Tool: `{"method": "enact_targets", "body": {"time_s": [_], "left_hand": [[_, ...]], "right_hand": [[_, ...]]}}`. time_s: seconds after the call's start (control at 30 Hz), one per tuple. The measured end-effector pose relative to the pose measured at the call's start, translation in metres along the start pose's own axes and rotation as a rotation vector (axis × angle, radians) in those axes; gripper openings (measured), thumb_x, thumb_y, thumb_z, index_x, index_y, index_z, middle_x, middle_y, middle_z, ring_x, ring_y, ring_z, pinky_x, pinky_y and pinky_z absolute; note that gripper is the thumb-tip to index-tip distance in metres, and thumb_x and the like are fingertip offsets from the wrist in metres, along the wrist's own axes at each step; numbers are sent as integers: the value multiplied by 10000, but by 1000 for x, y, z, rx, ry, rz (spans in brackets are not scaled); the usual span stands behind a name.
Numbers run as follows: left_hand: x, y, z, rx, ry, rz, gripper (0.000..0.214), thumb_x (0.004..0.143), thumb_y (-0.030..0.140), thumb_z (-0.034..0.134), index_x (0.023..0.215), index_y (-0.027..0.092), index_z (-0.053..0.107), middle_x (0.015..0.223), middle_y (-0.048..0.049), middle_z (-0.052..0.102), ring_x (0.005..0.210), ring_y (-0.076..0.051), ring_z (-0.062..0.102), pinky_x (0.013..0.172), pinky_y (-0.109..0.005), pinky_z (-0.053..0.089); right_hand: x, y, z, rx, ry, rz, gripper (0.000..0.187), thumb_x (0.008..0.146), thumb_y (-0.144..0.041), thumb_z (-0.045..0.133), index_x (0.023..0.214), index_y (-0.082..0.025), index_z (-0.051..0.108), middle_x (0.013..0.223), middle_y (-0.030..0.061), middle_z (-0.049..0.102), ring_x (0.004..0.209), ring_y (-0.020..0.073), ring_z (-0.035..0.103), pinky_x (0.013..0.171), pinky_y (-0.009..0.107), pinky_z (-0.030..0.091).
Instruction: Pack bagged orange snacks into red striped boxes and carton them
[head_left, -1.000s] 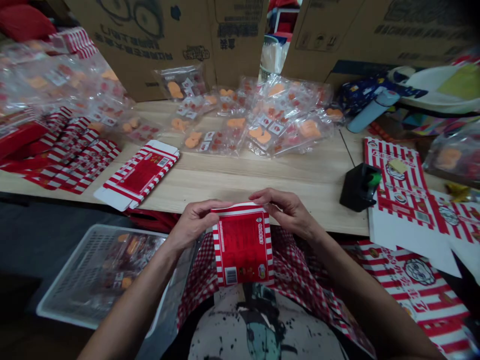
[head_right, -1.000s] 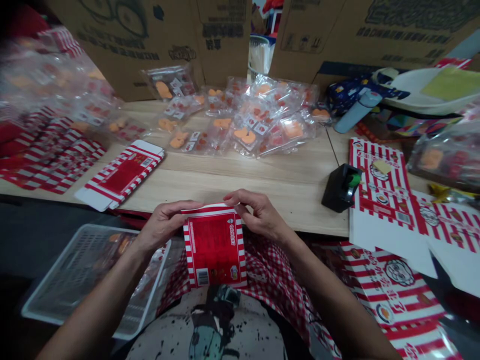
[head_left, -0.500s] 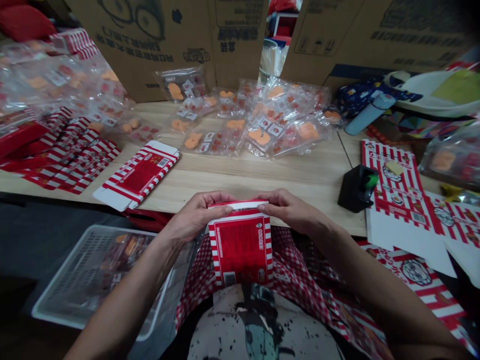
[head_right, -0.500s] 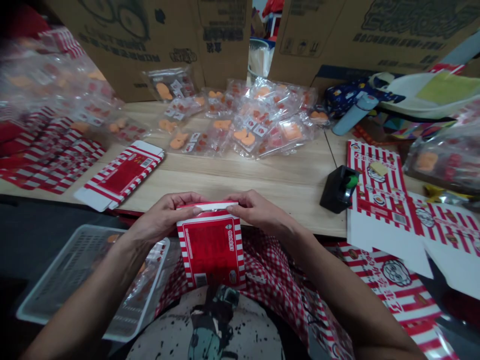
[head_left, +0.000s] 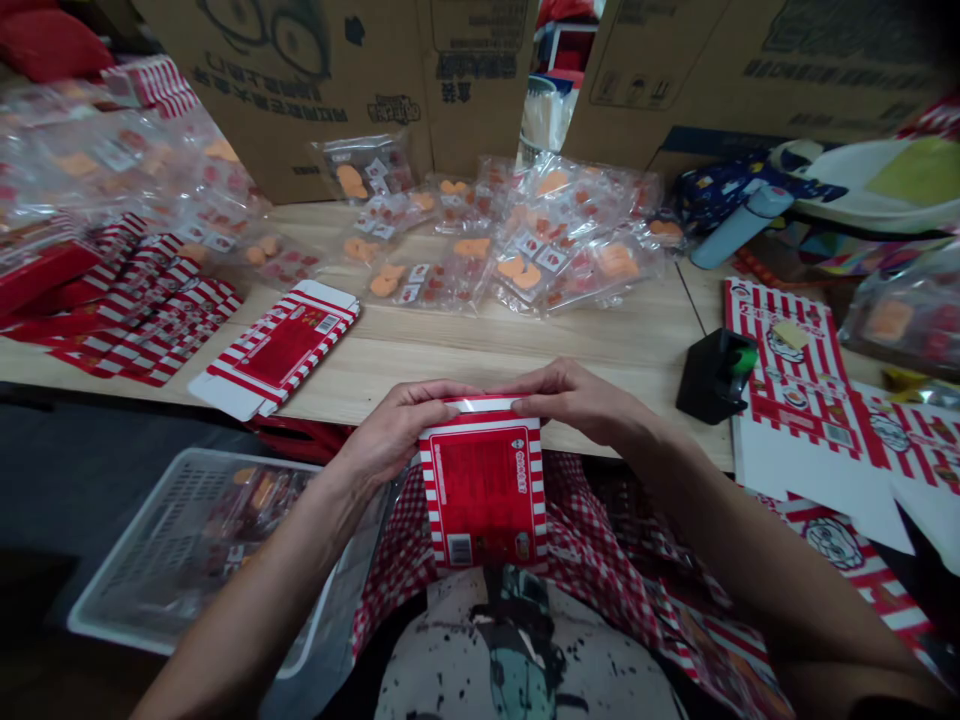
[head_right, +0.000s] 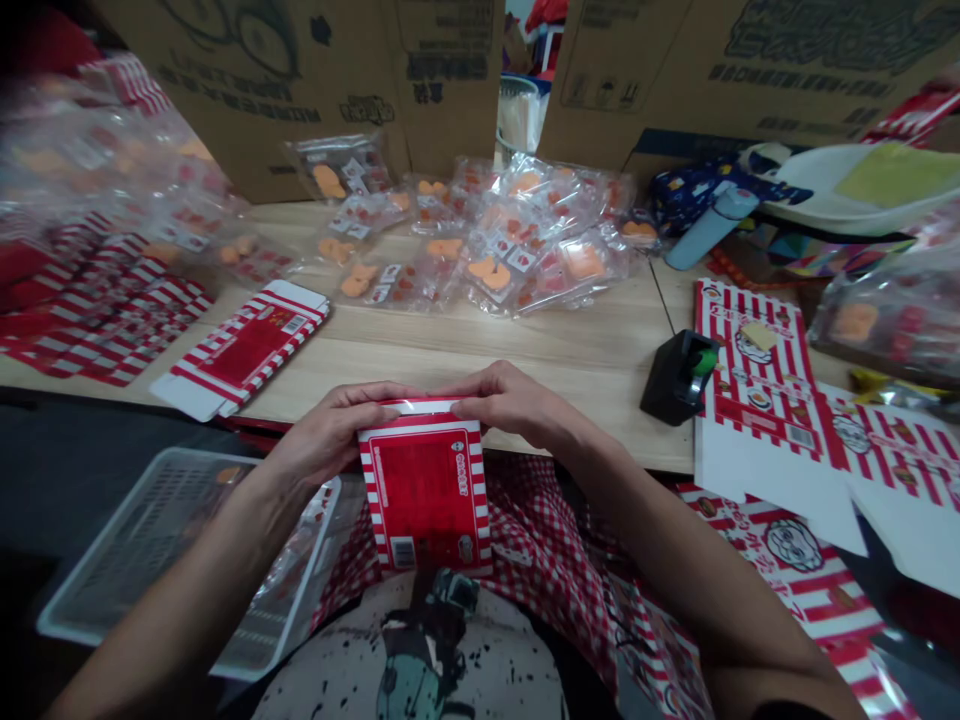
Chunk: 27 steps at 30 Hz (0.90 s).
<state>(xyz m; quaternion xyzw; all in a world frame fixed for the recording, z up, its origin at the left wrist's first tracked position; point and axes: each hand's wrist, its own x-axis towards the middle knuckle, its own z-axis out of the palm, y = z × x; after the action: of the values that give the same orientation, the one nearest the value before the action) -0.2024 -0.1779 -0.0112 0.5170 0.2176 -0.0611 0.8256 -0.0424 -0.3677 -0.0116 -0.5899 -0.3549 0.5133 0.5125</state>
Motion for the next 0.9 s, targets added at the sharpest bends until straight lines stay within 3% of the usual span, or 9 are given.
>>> {"method": "enact_targets", "body": {"time_s": [0.13,0.23,0.33,0.5,0.6,0.73,0.9], "left_hand": [[-2,-7,-12,53,-71,5,333,759,266,805,1087,206,802,991,-67,810,806,-163,730,772,-251,551],[-5,-15,-27,284,-127,124,347,870,365,737,1191,236,769,1176,-77,775,1039,-208,715,974,-318,512],[-3,-20,-36,495,-145,229,379,911,420,690,1235,232,748,1229,-79,755,1136,-232,679,1052,-351,467],[5,-19,-25,429,-94,194,389,923,426,662,1265,252,727,1219,-60,759,1036,-217,703,953,-340,518],[3,-18,-17,380,-63,161,357,920,396,657,1238,256,741,1210,-51,761,1034,-210,699,928,-313,520],[-2,-21,-21,317,-59,112,378,882,330,667,1236,223,745,1130,-68,781,1005,-231,706,892,-317,528],[-5,-22,-33,339,-168,175,323,905,368,655,1156,213,786,1175,-96,765,1071,-246,690,966,-332,494]], "right_hand": [[-2,-10,4,-104,11,67,352,836,-281,653,1142,-185,800,853,48,778,729,162,642,684,273,495],[-7,-12,7,-325,1,-7,365,876,-270,607,1189,-204,783,911,49,786,745,161,630,704,275,476],[-6,-8,0,-494,-35,-48,391,900,-281,598,1255,-224,750,905,34,780,698,135,588,665,253,458],[11,-6,-20,-123,-97,176,383,799,-346,706,1134,-187,804,838,53,764,662,129,602,531,203,463],[13,-15,-16,-152,-34,197,305,770,-276,692,1027,-201,836,748,40,745,623,132,590,505,208,457],[-3,-25,5,-423,-3,52,296,898,-261,597,1082,-218,824,735,11,731,644,140,575,579,242,463],[-24,-7,11,-607,-59,-250,390,1018,-278,503,1377,-272,657,1068,58,737,901,186,652,827,322,516]]}}
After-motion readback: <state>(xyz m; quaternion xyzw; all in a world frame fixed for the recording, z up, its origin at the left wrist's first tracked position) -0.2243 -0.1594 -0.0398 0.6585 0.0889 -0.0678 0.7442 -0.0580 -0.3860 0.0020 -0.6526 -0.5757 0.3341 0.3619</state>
